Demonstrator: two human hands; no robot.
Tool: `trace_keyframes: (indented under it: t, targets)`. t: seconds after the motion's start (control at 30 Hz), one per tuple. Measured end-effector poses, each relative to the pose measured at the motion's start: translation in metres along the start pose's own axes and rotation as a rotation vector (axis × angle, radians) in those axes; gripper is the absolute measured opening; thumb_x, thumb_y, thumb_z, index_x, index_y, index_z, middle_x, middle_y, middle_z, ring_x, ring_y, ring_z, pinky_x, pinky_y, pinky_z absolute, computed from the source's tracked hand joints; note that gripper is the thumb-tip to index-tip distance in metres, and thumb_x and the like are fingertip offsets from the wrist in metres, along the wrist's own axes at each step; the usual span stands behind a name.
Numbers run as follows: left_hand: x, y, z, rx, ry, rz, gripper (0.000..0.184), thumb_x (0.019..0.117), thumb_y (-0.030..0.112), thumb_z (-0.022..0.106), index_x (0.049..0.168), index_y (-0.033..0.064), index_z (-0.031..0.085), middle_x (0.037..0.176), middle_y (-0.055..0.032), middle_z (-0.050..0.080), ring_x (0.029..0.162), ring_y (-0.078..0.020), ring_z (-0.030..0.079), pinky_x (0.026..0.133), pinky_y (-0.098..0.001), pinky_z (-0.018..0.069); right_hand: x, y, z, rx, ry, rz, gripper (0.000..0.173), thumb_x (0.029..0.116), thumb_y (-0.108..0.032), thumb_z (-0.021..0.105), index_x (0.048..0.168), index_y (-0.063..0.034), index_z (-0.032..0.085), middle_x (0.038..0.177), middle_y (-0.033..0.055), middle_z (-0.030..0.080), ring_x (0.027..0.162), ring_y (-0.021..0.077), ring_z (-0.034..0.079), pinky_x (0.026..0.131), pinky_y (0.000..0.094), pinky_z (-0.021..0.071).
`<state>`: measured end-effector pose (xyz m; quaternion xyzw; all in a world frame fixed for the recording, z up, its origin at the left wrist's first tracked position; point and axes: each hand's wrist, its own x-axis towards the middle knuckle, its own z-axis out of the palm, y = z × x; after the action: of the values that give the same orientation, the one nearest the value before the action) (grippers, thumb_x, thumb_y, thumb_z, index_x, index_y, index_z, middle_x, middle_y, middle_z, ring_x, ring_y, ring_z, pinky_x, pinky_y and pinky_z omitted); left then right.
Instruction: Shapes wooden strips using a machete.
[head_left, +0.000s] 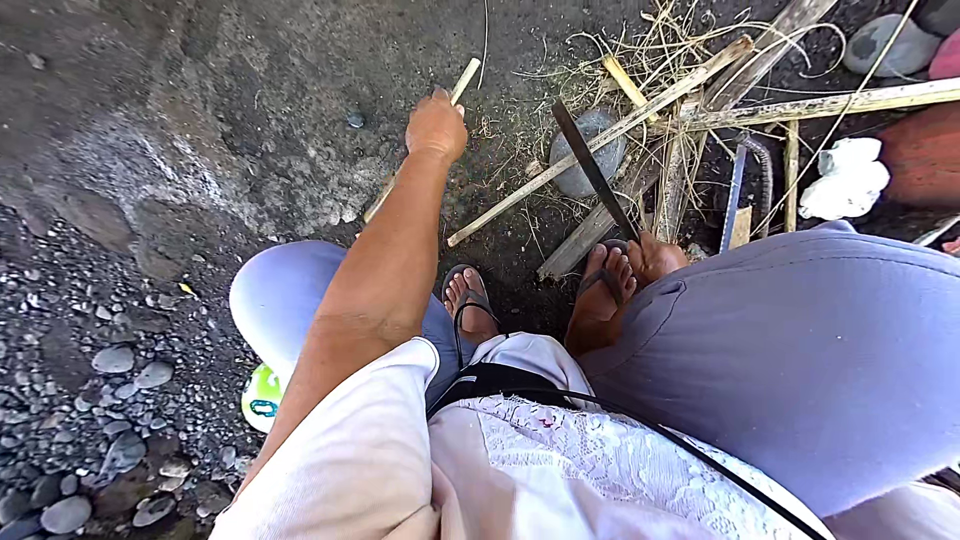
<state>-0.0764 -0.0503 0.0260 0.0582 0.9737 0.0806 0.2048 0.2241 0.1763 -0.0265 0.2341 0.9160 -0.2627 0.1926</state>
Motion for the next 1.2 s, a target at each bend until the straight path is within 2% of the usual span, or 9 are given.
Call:
trace_keyframes:
  t: [0.1, 0.23, 0.4, 0.47, 0.53, 0.6, 0.8, 1.07, 1.2]
  targets:
    - [-0.004, 0.0, 0.009, 0.004, 0.093, 0.078, 0.071, 0.1008, 0.036, 0.061, 0.159, 0.0051, 0.035, 0.159, -0.0287, 0.035, 0.146, -0.0511, 0.031, 0.112, -0.0691, 0.0301, -0.003, -0.005, -0.004, 0.002, -0.011, 0.012, 0.04, 0.1119, -0.021, 0.04, 0.128, 0.0098, 0.061, 0.104, 0.0342, 0.07, 0.102, 0.0528, 0.069, 0.09, 0.0676, 0.0509]
    - [-0.024, 0.004, 0.039, 0.012, -0.141, 0.287, 0.046, 0.1044, 0.038, 0.057, 0.129, -0.0011, 0.063, 0.128, -0.0273, 0.063, 0.123, -0.0448, 0.06, 0.102, -0.0656, 0.0471, 0.001, 0.003, 0.004, 0.007, 0.023, -0.002, 0.04, 0.1113, -0.021, 0.04, 0.129, 0.0087, 0.062, 0.102, 0.0327, 0.071, 0.1, 0.0514, 0.071, 0.088, 0.0672, 0.0517]
    - [-0.036, 0.004, 0.086, 0.151, -0.447, 0.339, 0.057, 0.1059, 0.049, 0.051, 0.123, -0.005, 0.062, 0.127, -0.0306, 0.061, 0.125, -0.0486, 0.057, 0.1, -0.0696, 0.0452, -0.003, 0.0, 0.0, 0.076, -0.012, 0.03, 0.042, 0.1122, -0.025, 0.04, 0.127, 0.0087, 0.061, 0.1, 0.0323, 0.071, 0.099, 0.0502, 0.07, 0.088, 0.0676, 0.0509]
    - [-0.042, 0.004, 0.089, 0.016, -0.527, 0.318, 0.05, 0.1109, 0.039, 0.043, 0.128, -0.0073, 0.056, 0.118, -0.0295, 0.064, 0.114, -0.0441, 0.063, 0.099, -0.0633, 0.0478, 0.0, 0.008, 0.002, 0.093, 0.007, -0.002, 0.041, 0.1118, -0.025, 0.041, 0.122, 0.0083, 0.063, 0.095, 0.0305, 0.071, 0.093, 0.0486, 0.071, 0.084, 0.0664, 0.0521]
    - [-0.047, 0.001, 0.094, -0.199, -0.585, 0.247, 0.044, 0.1126, 0.037, 0.039, 0.132, -0.0018, 0.05, 0.1, -0.0204, 0.066, 0.089, -0.0305, 0.069, 0.085, -0.0477, 0.0563, 0.001, 0.009, 0.0, 0.131, 0.012, -0.008, 0.041, 0.112, -0.023, 0.041, 0.121, 0.01, 0.063, 0.094, 0.0307, 0.07, 0.091, 0.0469, 0.071, 0.085, 0.0645, 0.0518]
    - [-0.052, 0.004, 0.096, -0.354, -0.605, 0.189, 0.043, 0.113, 0.038, 0.037, 0.134, 0.0025, 0.049, 0.092, -0.0169, 0.061, 0.076, -0.027, 0.062, 0.075, -0.0438, 0.0544, 0.001, 0.006, -0.009, 0.154, -0.028, 0.013, 0.041, 0.1128, -0.022, 0.04, 0.122, 0.0124, 0.061, 0.096, 0.0323, 0.068, 0.093, 0.0469, 0.069, 0.089, 0.0634, 0.0505]
    - [-0.062, 0.027, 0.1, -0.351, -0.512, 0.233, 0.047, 0.1142, 0.034, 0.033, 0.117, -0.0008, 0.065, 0.108, -0.0208, 0.065, 0.092, -0.0326, 0.063, 0.083, -0.0526, 0.0492, -0.002, -0.014, -0.04, 0.11, -0.147, 0.157, 0.044, 0.1143, -0.022, 0.037, 0.135, 0.0121, 0.055, 0.121, 0.035, 0.065, 0.118, 0.0474, 0.064, 0.106, 0.0596, 0.0442]
    - [-0.055, 0.028, 0.091, -0.283, -0.483, 0.266, 0.046, 0.113, 0.034, 0.038, 0.109, -0.0005, 0.068, 0.106, -0.0203, 0.066, 0.101, -0.0339, 0.063, 0.093, -0.0559, 0.0468, 0.018, 0.009, -0.025, 0.105, 0.299, -0.24, 0.044, 0.1099, -0.028, 0.041, 0.105, 0.0099, 0.063, 0.08, 0.0273, 0.066, 0.074, 0.0462, 0.068, 0.067, 0.0626, 0.0522]
    - [-0.056, 0.029, 0.09, -0.284, -0.489, 0.246, 0.047, 0.113, 0.036, 0.038, 0.108, 0.0009, 0.068, 0.103, -0.0189, 0.065, 0.096, -0.0325, 0.062, 0.089, -0.0546, 0.0472, 0.039, 0.004, -0.021, 0.121, 0.386, -0.323, 0.043, 0.1094, -0.027, 0.04, 0.099, 0.0077, 0.062, 0.075, 0.0233, 0.063, 0.068, 0.0409, 0.066, 0.061, 0.0575, 0.051]
